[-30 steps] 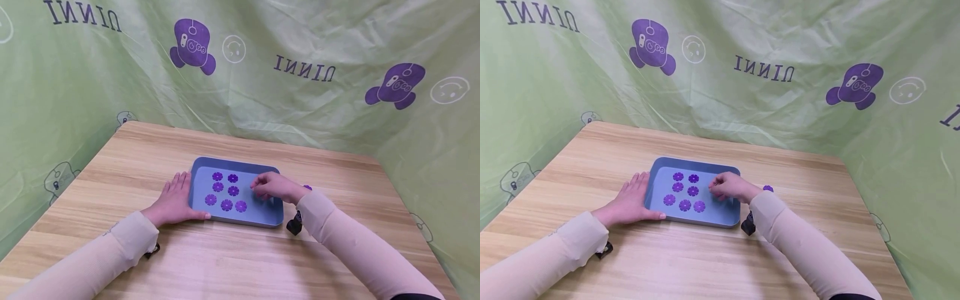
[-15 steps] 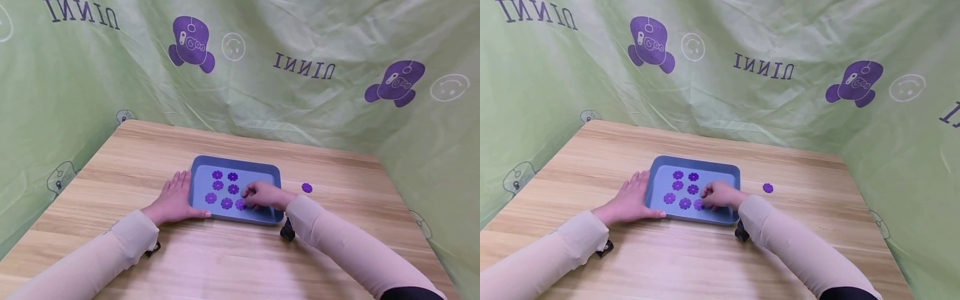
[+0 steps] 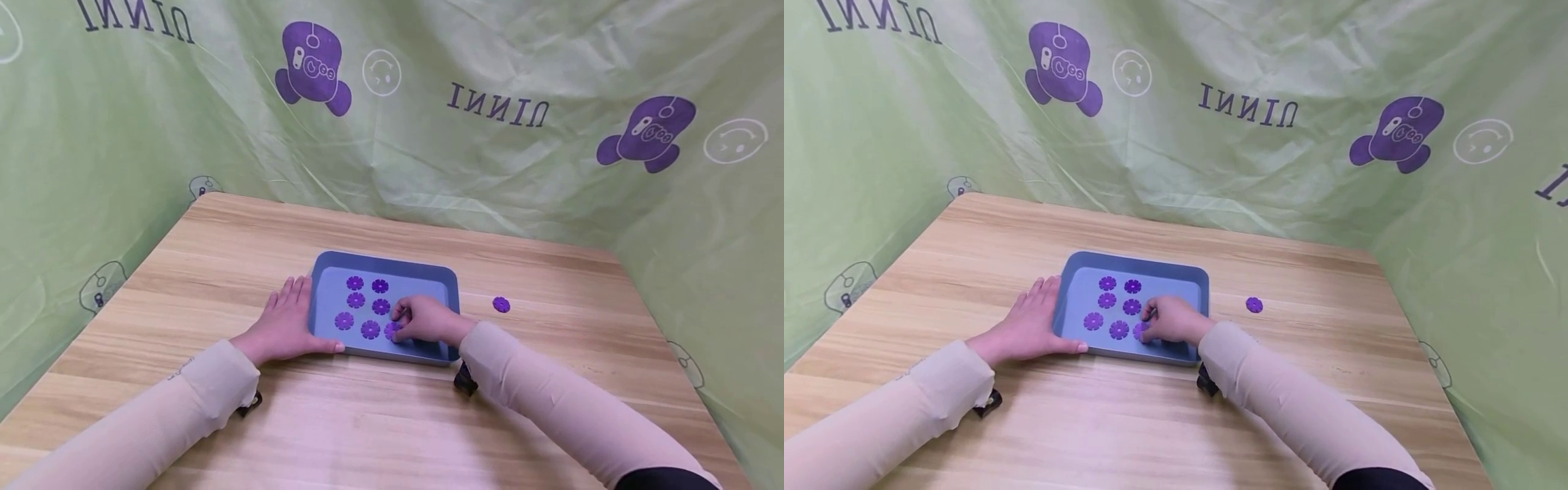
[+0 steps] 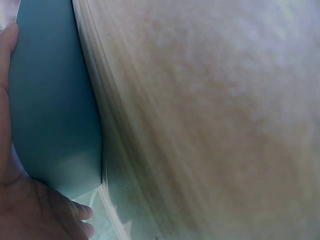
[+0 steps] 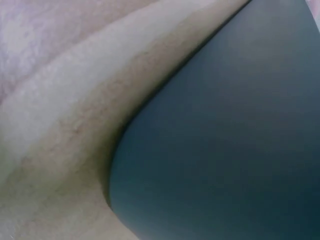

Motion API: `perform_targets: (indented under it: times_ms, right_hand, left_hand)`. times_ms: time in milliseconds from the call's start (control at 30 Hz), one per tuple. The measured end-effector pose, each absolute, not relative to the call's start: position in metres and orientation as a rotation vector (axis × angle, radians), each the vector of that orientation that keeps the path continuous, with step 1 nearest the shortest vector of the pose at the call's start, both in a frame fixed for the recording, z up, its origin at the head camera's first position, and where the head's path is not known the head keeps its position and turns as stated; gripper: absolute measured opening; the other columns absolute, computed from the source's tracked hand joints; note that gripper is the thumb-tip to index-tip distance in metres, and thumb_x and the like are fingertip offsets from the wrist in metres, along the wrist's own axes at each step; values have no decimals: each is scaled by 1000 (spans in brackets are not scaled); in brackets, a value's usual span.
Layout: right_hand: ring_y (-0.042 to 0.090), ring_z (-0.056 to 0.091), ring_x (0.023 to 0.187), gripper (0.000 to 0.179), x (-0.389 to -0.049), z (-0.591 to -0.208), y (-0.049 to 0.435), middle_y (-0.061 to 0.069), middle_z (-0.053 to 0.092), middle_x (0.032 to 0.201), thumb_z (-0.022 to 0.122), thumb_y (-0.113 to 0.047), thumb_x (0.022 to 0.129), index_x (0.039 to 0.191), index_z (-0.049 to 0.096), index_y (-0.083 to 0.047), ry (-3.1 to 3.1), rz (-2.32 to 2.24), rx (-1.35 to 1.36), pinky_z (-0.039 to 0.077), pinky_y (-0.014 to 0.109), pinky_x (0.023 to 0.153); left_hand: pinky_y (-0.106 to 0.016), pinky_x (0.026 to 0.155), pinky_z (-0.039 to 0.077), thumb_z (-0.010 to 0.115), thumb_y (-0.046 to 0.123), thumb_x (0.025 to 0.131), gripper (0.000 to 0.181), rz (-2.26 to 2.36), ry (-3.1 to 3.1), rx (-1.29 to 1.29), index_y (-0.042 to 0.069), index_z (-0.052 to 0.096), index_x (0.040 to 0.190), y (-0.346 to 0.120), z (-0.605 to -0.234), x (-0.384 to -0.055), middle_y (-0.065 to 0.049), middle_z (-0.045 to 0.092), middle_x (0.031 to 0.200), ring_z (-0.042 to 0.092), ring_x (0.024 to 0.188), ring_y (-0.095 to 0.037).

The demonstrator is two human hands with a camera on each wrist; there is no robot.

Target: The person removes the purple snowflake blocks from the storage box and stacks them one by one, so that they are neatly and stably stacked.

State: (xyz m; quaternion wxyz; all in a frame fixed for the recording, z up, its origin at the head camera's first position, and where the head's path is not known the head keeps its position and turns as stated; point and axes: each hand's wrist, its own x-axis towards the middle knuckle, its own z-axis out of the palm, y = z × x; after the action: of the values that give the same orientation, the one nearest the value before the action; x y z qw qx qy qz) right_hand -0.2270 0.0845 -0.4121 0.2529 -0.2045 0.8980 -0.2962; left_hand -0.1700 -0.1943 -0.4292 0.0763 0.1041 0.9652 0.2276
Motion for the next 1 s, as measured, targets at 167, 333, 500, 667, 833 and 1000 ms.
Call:
perform_targets:
  times_ms: [167,333,500,667,833,1000]
  right_hand:
    - [13,53,71,24,-227,-413,82,-1,59,78,86,-10,84,95,66,-9,2487,-731,-611,46,25,67]
    - [14,51,72,26,-227,-411,80,0,56,77,87,-12,84,88,61,-10,2508,-663,-639,43,26,68]
    - [14,51,72,28,-228,-410,79,0,55,76,87,-14,85,85,59,-10,2509,-637,-629,42,26,67]
    - [13,52,69,24,-229,-412,83,0,56,75,84,-11,87,86,60,-9,2470,-726,-622,44,25,65]
    - [13,57,69,8,-233,-414,93,3,60,77,71,1,93,91,63,-1,2255,-1012,-499,51,24,63]
    - [15,61,74,4,-237,-411,102,6,65,85,64,3,96,99,66,6,2121,-1174,-410,55,26,69]
  left_hand:
    - [-67,120,4,79,76,71,145,668,2894,309,-15,7,158,-194,-427,-170,-36,9,165,3,153,-53]
    - [-67,120,5,80,74,72,144,666,2897,302,-15,7,158,-195,-427,-170,-37,9,165,4,152,-53]
    - [-67,120,4,79,76,71,145,663,2896,301,-15,7,158,-195,-428,-169,-37,8,165,4,152,-53]
    - [-67,120,4,79,76,71,145,660,2901,305,-15,7,158,-195,-430,-170,-37,9,164,4,152,-53]
    - [-67,120,5,79,76,71,145,665,2898,310,-15,7,158,-194,-429,-170,-37,9,164,4,152,-53]
    - [-67,120,4,79,76,71,145,666,2894,304,-15,7,158,-194,-429,-170,-37,8,164,4,152,-53]
